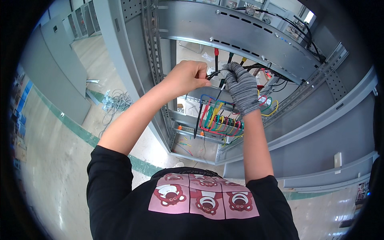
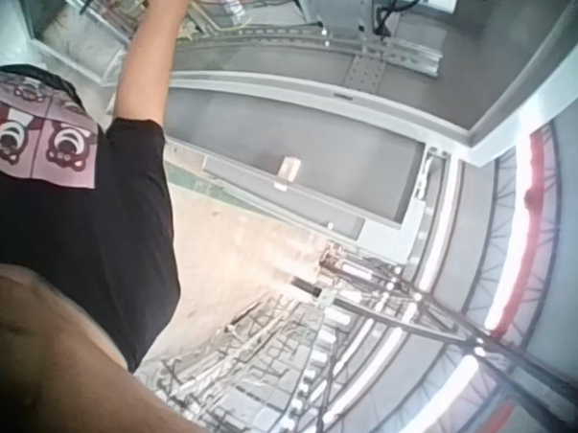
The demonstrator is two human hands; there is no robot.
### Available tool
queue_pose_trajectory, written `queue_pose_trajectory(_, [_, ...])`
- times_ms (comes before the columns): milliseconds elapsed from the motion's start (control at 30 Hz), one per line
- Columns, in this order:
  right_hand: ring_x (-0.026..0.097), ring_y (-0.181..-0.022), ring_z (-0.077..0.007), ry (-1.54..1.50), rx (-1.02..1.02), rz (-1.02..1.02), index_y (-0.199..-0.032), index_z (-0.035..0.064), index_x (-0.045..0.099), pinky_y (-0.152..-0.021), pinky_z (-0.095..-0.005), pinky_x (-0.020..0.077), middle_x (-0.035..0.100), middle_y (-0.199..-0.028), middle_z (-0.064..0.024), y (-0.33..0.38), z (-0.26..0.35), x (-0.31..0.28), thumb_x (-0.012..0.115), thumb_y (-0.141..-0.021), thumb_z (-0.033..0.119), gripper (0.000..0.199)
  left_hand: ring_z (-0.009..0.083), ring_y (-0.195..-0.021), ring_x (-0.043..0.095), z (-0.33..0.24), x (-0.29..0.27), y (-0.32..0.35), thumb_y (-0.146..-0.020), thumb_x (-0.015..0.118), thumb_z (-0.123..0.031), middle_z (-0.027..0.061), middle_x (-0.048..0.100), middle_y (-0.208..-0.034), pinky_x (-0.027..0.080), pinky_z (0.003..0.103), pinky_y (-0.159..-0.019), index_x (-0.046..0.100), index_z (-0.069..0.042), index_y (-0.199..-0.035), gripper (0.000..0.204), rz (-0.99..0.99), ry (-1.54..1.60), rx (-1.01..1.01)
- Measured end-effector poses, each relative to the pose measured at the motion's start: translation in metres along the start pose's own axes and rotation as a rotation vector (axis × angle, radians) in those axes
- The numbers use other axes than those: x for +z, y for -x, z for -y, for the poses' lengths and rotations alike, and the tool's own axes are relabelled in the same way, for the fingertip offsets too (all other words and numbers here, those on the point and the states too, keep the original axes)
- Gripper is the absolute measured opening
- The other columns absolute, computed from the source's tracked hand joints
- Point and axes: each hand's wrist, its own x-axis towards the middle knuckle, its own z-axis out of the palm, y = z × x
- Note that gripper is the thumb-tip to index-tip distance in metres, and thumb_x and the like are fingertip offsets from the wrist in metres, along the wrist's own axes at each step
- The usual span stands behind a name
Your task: The person retrieves zip ties from a red utility cart and secures bundles of wires inside an open electrical cabinet. They repeatedly wrap and tighten zip ties around wire groups to organize the internal cabling.
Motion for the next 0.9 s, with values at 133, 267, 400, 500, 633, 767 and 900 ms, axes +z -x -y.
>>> queue_pose_trajectory(133, [0.065,-0.073,-0.0321,0.076,-0.001,0.043,-0.095,0.0085,0.064,-0.068,-0.0402,0.0509,0.067,-0.080,-0.0144,0.000,0.001,-0.003,0.063,-0.085,0.023,0.018,0.0266,-0.070,0.062,-0.025,-0.004,-0.002,-0.079,0.066,-0.004,0.0105,0.064,-0.080,0.047,0.038,-0.067,0.051,-0.003,-0.085,0.016,-0.185,-0.197,0.024])
queue_pose_trajectory(267, [0.061,-0.061,-0.0226,0.031,0.010,0.146,-0.100,0.0058,0.065,-0.063,-0.0340,0.0501,0.065,-0.073,-0.0117,-0.001,0.010,-0.006,0.063,-0.087,0.019,0.019,0.0321,-0.075,0.061,-0.021,-0.004,0.002,-0.079,0.063,-0.003,0.0125,0.062,-0.078,0.047,0.042,-0.067,0.052,-0.005,-0.093,0.018,-0.218,-0.390,0.271])
queue_pose_trajectory(400, [0.063,-0.061,-0.0237,0.166,-0.062,0.141,-0.098,0.0055,0.065,-0.063,-0.0343,0.0506,0.066,-0.074,-0.0134,0.000,0.014,-0.002,0.061,-0.088,0.022,0.020,0.0343,-0.083,0.060,-0.030,-0.016,0.009,-0.081,0.062,-0.007,0.0136,0.061,-0.084,0.046,0.044,-0.069,0.053,-0.004,-0.093,0.015,-0.194,-0.627,0.290])
queue_pose_trajectory(500, [0.065,-0.067,-0.0266,0.217,-0.004,0.116,-0.098,0.0055,0.065,-0.065,-0.0353,0.0510,0.067,-0.078,-0.0141,0.000,0.012,0.003,0.061,-0.087,0.021,0.019,0.0328,-0.083,0.059,-0.038,-0.017,0.014,-0.081,0.064,-0.009,0.0130,0.061,-0.088,0.046,0.043,-0.069,0.055,-0.003,-0.088,0.013,-0.170,-0.711,0.148])
queue_pose_trajectory(633, [0.065,-0.072,-0.0317,0.182,-0.097,0.034,-0.096,0.0049,0.064,-0.067,-0.0361,0.0510,0.067,-0.082,-0.0145,0.000,0.015,0.004,0.062,-0.086,0.019,0.017,0.0302,-0.073,0.056,-0.019,-0.011,0.020,-0.078,0.068,-0.009,0.0108,0.058,-0.079,0.045,0.040,-0.065,0.055,-0.003,-0.081,0.014,-0.276,-0.488,0.389])
queue_pose_trajectory(767, [0.064,-0.067,-0.0252,0.051,-0.031,0.082,-0.095,0.0049,0.064,-0.064,-0.0334,0.0507,0.066,-0.078,-0.0131,-0.001,0.019,-0.002,0.063,-0.085,0.015,0.014,0.0258,-0.060,0.051,-0.009,-0.014,0.013,-0.077,0.070,-0.008,0.0103,0.054,-0.069,0.041,0.036,-0.057,0.053,-0.003,-0.079,0.018,0.021,-0.151,0.105])
queue_pose_trajectory(900, [0.064,-0.073,-0.0316,0.011,-0.007,0.102,-0.094,0.0064,0.063,-0.069,-0.0387,0.0505,0.067,-0.082,-0.0143,0.000,0.020,-0.004,0.059,-0.088,0.023,0.018,0.0244,-0.063,0.053,-0.014,-0.011,0.007,-0.077,0.068,-0.006,0.0111,0.058,-0.073,0.040,0.035,-0.058,0.052,-0.003,-0.084,0.018,-0.113,-0.221,0.078])
